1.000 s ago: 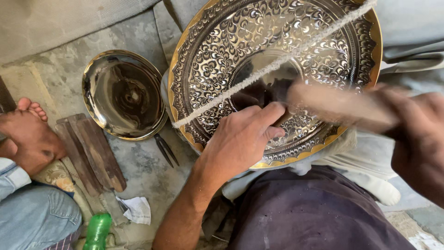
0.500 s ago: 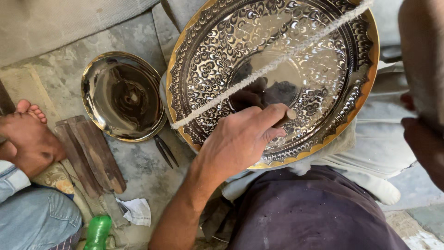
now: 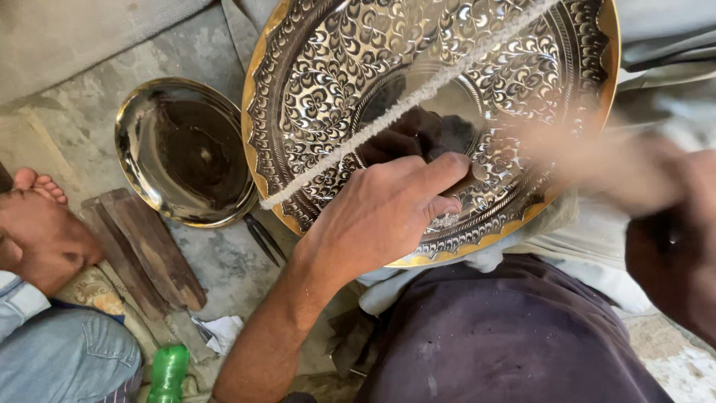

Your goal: The person sits on the floor with an engraved brass tray on their lap, holding a small punch against the tray's surface with one hand and striking it with a wooden mallet in the other, working the patterned areas of the tray. They reposition the punch repeatedly across the tray and briefly handle a second brass plate beside them.

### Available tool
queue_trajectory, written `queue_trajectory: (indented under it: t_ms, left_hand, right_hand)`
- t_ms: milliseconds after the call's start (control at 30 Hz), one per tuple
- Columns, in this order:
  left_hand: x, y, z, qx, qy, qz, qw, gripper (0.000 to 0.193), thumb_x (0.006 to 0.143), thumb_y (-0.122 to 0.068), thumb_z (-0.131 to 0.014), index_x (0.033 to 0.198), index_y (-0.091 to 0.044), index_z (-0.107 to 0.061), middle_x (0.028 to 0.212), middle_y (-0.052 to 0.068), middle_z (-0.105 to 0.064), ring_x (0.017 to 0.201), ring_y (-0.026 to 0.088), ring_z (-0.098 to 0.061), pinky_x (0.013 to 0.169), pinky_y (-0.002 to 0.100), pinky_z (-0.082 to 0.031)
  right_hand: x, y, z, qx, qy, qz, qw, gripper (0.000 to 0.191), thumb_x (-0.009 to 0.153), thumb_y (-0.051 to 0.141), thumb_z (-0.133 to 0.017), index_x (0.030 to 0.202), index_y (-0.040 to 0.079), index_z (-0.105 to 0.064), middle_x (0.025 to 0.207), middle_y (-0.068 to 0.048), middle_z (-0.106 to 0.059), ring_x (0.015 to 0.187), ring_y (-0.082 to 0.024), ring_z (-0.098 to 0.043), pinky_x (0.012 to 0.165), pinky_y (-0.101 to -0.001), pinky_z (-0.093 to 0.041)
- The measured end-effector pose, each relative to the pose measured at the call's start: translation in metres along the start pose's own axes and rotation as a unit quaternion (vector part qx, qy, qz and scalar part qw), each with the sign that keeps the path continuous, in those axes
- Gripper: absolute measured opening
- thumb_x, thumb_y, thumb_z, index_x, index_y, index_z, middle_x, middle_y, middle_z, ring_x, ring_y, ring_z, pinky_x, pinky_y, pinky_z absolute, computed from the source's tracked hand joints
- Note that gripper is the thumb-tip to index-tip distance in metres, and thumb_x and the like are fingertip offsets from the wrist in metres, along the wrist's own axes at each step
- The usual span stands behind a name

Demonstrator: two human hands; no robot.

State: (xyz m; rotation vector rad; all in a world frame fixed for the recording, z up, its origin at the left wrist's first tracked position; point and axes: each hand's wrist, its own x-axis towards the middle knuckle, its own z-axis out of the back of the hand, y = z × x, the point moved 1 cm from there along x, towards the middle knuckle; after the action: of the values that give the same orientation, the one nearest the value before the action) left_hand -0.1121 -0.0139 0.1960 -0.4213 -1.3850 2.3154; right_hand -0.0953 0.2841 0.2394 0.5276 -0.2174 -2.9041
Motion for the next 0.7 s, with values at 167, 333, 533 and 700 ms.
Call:
queue_trajectory:
  t_ms: [167, 333, 533, 700]
  left_hand:
    - [0.000, 0.002, 0.000, 0.004, 0.004, 0.002, 1.000, 0.030, 0.098, -0.016, -0.073, 0.123, -0.013, -0.056, 0.080, 0.011, -0.063, 0.075, 0.035, -0.068, 0.063, 0.047, -0.052]
    - [0.000, 0.002, 0.002, -0.006, 0.009, 0.002, 1.000, 0.030, 0.098, -0.014, -0.070, 0.125, -0.014, -0.058, 0.080, 0.011, -0.064, 0.075, 0.035, -0.068, 0.064, 0.047, -0.052]
    - [0.000, 0.003, 0.003, -0.002, 0.009, -0.004, 1.000, 0.032, 0.096, -0.016, -0.072, 0.125, -0.013, -0.059, 0.079, 0.012, -0.063, 0.074, 0.036, -0.067, 0.064, 0.047, -0.053]
    - [0.000, 0.005, 0.002, 0.003, 0.028, 0.002, 1.000, 0.032, 0.098, -0.018, -0.073, 0.125, -0.013, -0.057, 0.080, 0.011, -0.063, 0.073, 0.034, -0.068, 0.063, 0.047, -0.052]
  right_hand:
    - [-0.007, 0.008, -0.004, -0.001, 0.047, -0.066, 0.997, 0.069, 0.083, -0.015, -0.067, 0.148, 0.007, -0.062, 0.108, -0.015, -0.067, 0.093, -0.026, -0.067, 0.084, -0.0344, -0.056]
    - [-0.016, 0.009, -0.015, 0.368, -0.025, -0.054, 0.928, 0.029, 0.089, -0.008, -0.067, 0.112, 0.009, -0.062, 0.118, -0.014, -0.064, 0.114, -0.024, -0.064, 0.094, -0.0332, -0.056]
    - [-0.021, 0.011, -0.006, 0.012, 0.051, -0.083, 0.995, 0.066, 0.081, -0.011, -0.070, 0.145, 0.008, -0.065, 0.108, -0.015, -0.068, 0.093, -0.025, -0.068, 0.084, -0.0352, -0.057]
    - [-0.023, 0.018, -0.003, 0.039, 0.050, -0.099, 0.993, 0.067, 0.082, -0.011, -0.071, 0.146, 0.006, -0.064, 0.110, -0.016, -0.069, 0.093, -0.026, -0.068, 0.083, -0.0360, -0.057]
